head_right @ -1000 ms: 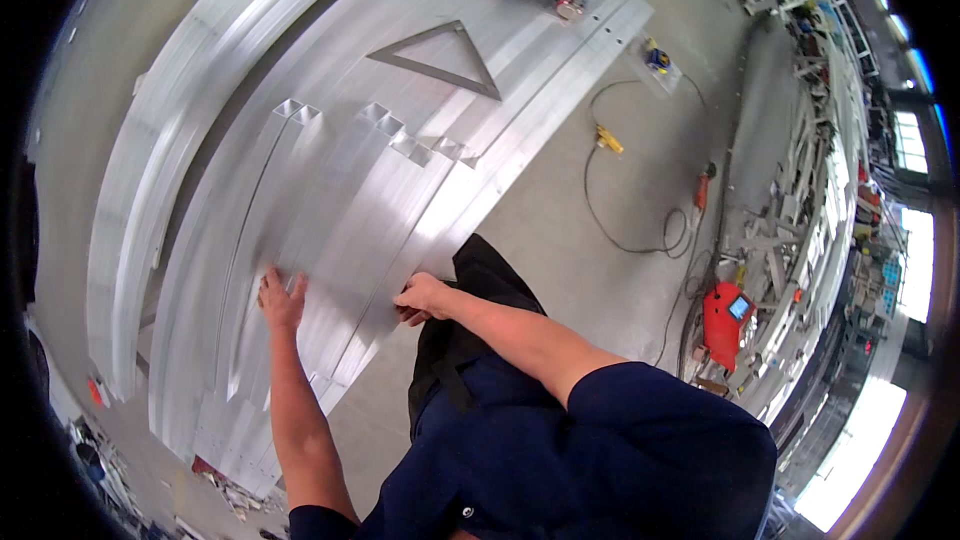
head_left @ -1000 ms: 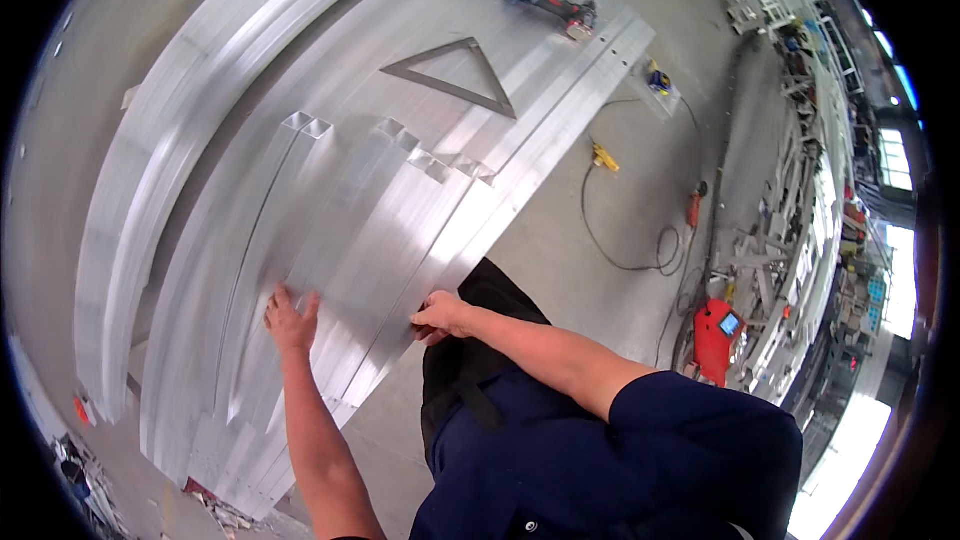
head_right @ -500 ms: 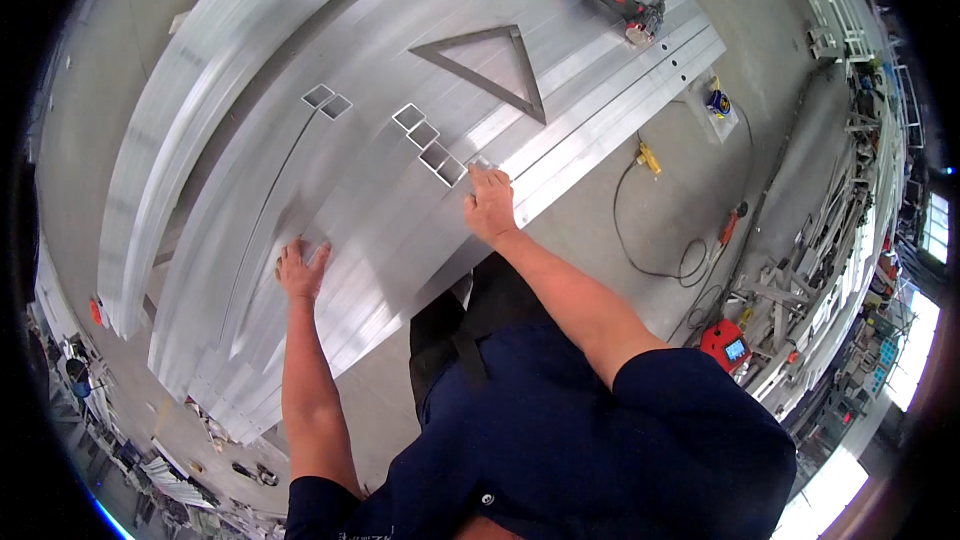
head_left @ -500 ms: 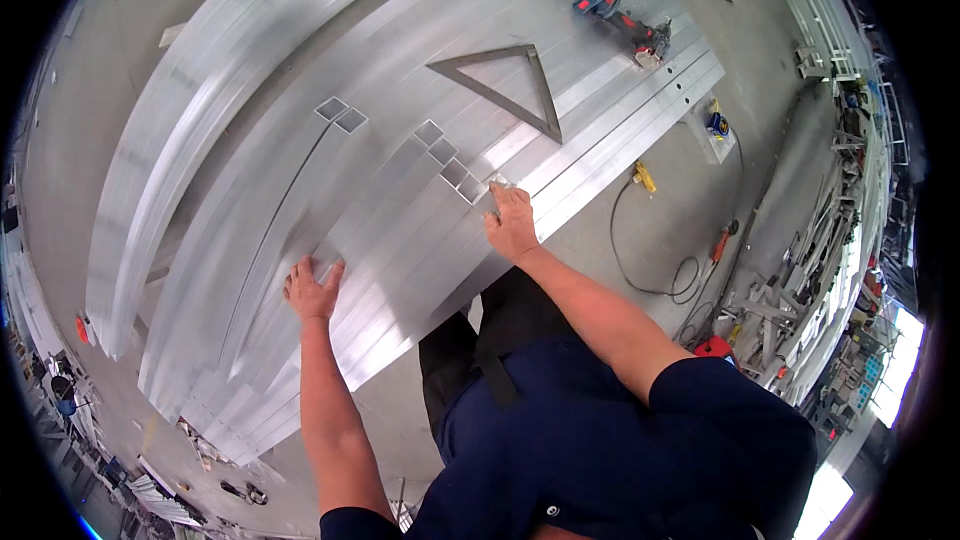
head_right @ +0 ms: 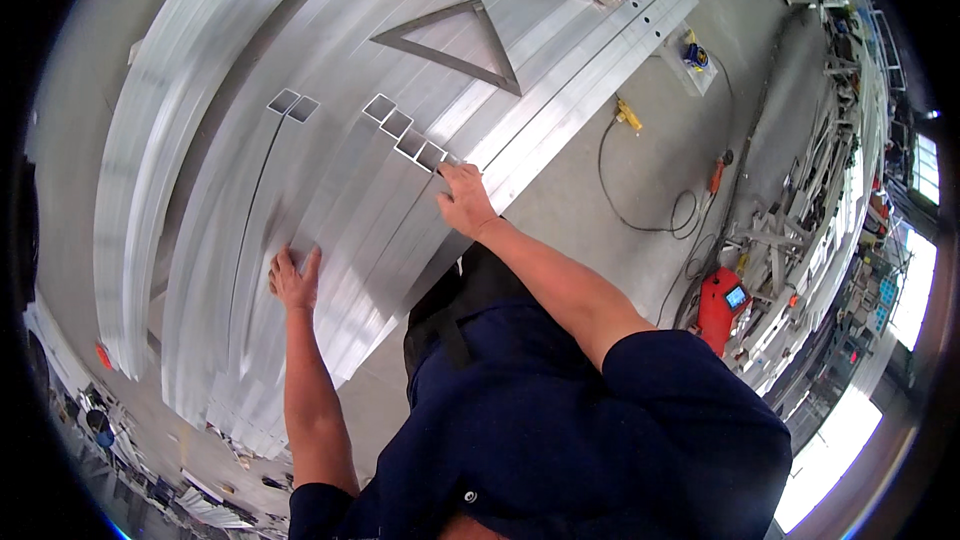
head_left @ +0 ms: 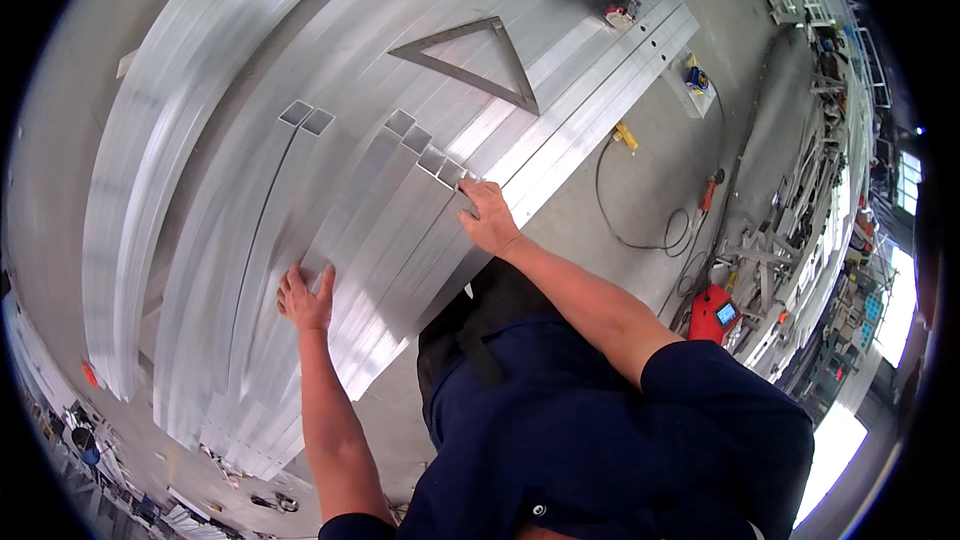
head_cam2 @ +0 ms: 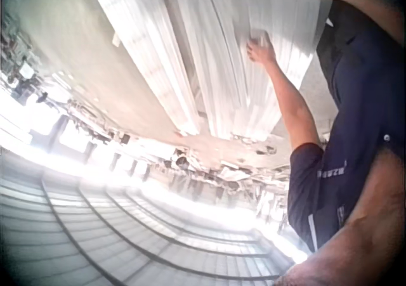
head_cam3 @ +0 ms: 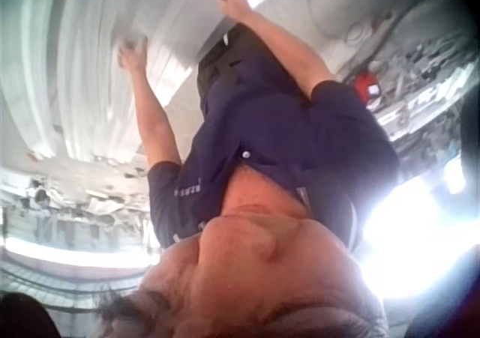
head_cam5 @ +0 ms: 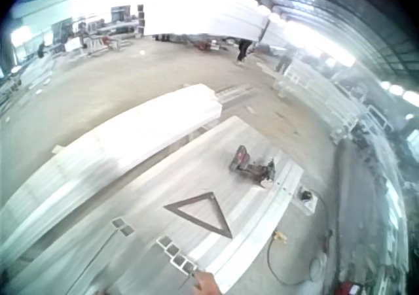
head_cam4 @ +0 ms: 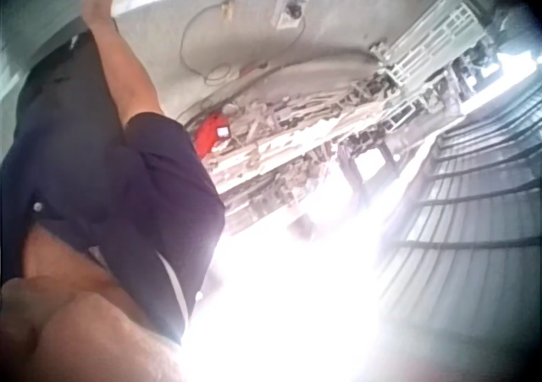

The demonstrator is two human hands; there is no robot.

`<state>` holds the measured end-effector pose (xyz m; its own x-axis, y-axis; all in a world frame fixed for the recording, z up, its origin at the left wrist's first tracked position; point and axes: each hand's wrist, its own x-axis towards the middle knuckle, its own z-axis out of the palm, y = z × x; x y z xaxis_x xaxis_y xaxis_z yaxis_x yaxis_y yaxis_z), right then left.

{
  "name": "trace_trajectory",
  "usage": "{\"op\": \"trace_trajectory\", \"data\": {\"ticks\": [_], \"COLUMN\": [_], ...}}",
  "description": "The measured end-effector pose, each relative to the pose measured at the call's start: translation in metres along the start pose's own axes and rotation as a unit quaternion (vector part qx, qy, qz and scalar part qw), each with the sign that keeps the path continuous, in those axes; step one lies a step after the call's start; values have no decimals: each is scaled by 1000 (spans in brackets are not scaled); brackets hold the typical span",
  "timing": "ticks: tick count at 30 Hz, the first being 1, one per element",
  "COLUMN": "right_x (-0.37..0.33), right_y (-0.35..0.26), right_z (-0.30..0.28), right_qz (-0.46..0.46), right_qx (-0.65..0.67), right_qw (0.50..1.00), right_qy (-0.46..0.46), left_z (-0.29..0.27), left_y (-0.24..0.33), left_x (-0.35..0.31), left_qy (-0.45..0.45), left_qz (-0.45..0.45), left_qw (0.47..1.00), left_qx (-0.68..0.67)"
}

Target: The person uses a cordless drill to make multiple holes in a large corrugated metal sheet. They then pick up several aluminum profiles, place them on the sheet, and drill through the profiles into the sheet to secure them.

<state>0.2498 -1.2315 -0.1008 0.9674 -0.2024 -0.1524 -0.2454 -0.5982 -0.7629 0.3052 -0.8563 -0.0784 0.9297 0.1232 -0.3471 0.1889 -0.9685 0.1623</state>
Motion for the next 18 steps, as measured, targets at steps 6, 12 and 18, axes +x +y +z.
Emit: {"op": "trace_trajectory", "data": {"ticks": [6,12,18], "right_x": [4,8,-20], "right_y": [-14,-14,-10], "right_z": [-4,-15,-59], "right_qz": [22,-9,98], "right_qx": [-6,-18,-56], "right_qw": [999,999,994], "right_qy": [-46,-45,10], "left_z": [5,2,-7], "left_y": [-8,-9,19], "left_x": [-2,-1,-25], "left_qy": [2,-12,118], "left_qz": [8,7,201], "left_qw": [1000,1000,972], "left_qx": [2,7,26]}}
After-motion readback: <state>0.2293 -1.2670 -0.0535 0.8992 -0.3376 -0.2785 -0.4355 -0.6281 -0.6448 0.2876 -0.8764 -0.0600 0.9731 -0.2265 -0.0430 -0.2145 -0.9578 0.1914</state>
